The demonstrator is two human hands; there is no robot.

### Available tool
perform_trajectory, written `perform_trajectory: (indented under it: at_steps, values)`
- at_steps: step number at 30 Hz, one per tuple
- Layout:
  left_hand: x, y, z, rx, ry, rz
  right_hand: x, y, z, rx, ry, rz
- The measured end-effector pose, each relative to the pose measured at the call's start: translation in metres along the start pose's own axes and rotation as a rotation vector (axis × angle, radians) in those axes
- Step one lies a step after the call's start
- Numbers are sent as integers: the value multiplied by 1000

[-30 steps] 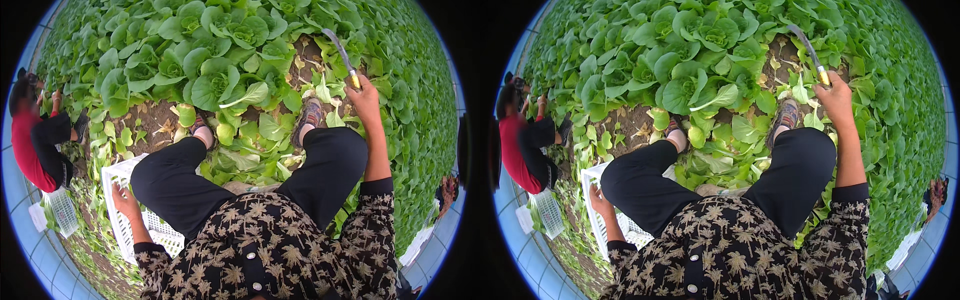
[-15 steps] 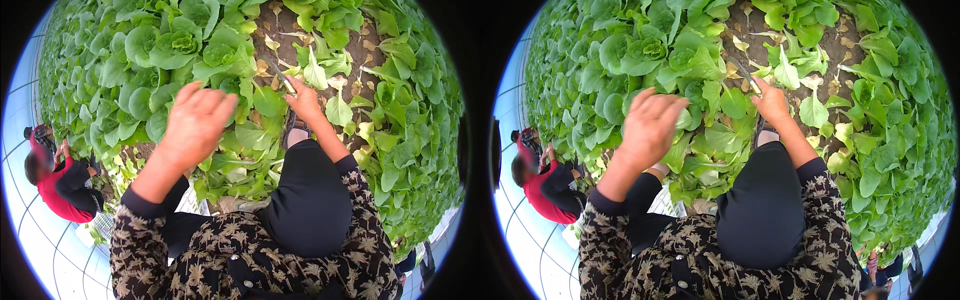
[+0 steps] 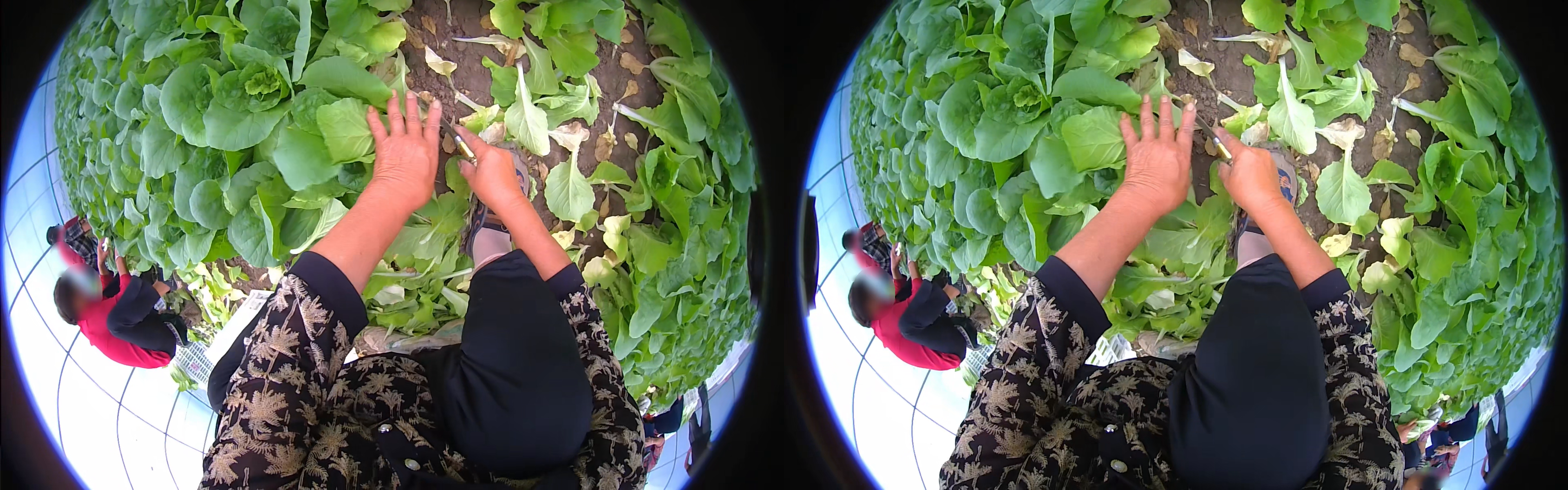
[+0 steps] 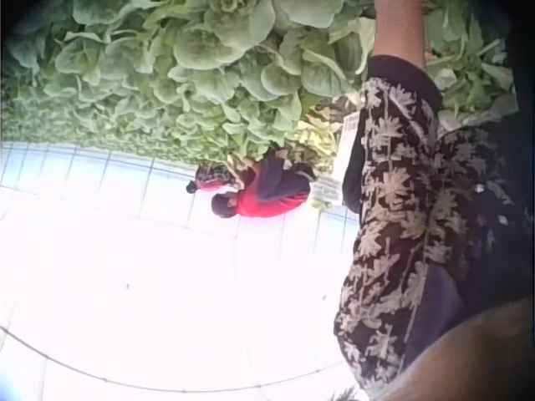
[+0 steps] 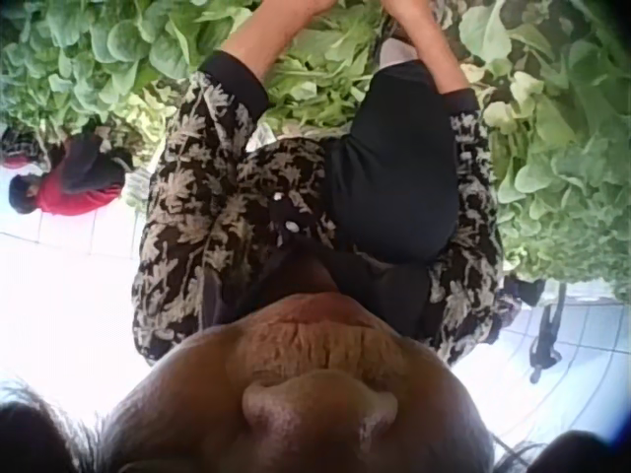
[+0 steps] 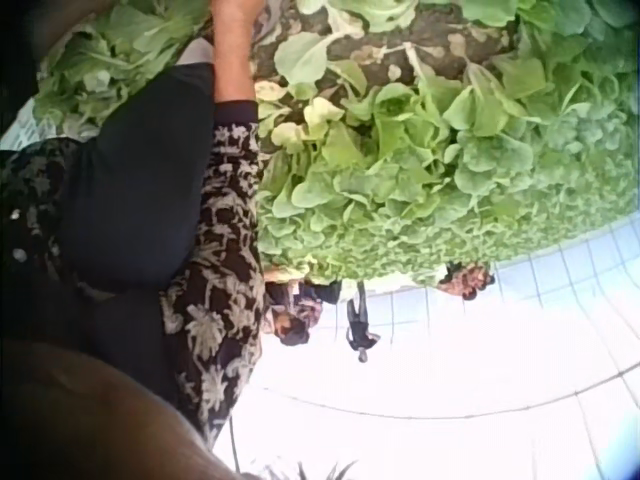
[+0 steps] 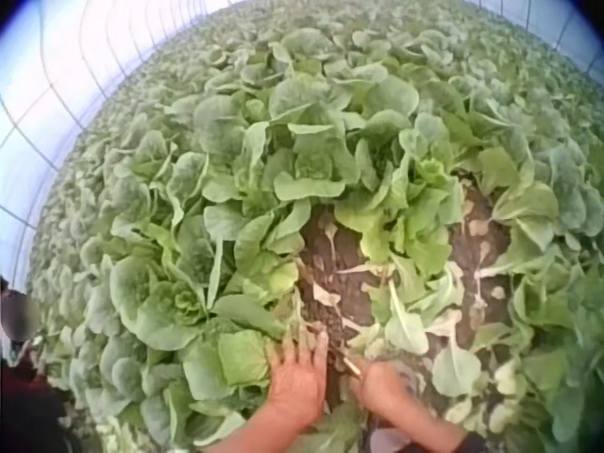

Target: The person harvests leafy green vegetables in a greenhouse using a curved knife. They cut the vegetables at the base, trim the roots, and place them into white plastic crates. Other workers are visible in the background performing similar tasks.

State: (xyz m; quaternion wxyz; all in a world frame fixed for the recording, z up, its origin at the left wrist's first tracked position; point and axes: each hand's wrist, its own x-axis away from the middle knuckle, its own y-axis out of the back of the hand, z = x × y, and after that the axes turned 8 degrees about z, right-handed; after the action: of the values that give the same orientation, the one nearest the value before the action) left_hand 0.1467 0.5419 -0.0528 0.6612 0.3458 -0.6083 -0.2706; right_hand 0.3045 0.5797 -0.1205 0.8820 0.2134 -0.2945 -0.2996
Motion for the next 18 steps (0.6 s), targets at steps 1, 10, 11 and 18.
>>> perform_trajectory:
  at_steps: [1, 10, 11, 18]
  values:
    - [2, -8, 10, -54, 18, -20, -5, -1, -5, 5, 23, -1]
    - [11, -4, 38, -170, 148, 125, 10, 4, 6, -71, 22, -71]
    - [13, -7, 42, -200, 172, 118, 16, 5, 8, -39, 78, -113]
    - [24, -32, 47, -94, 211, 53, 28, 3, 18, -34, 274, -43]
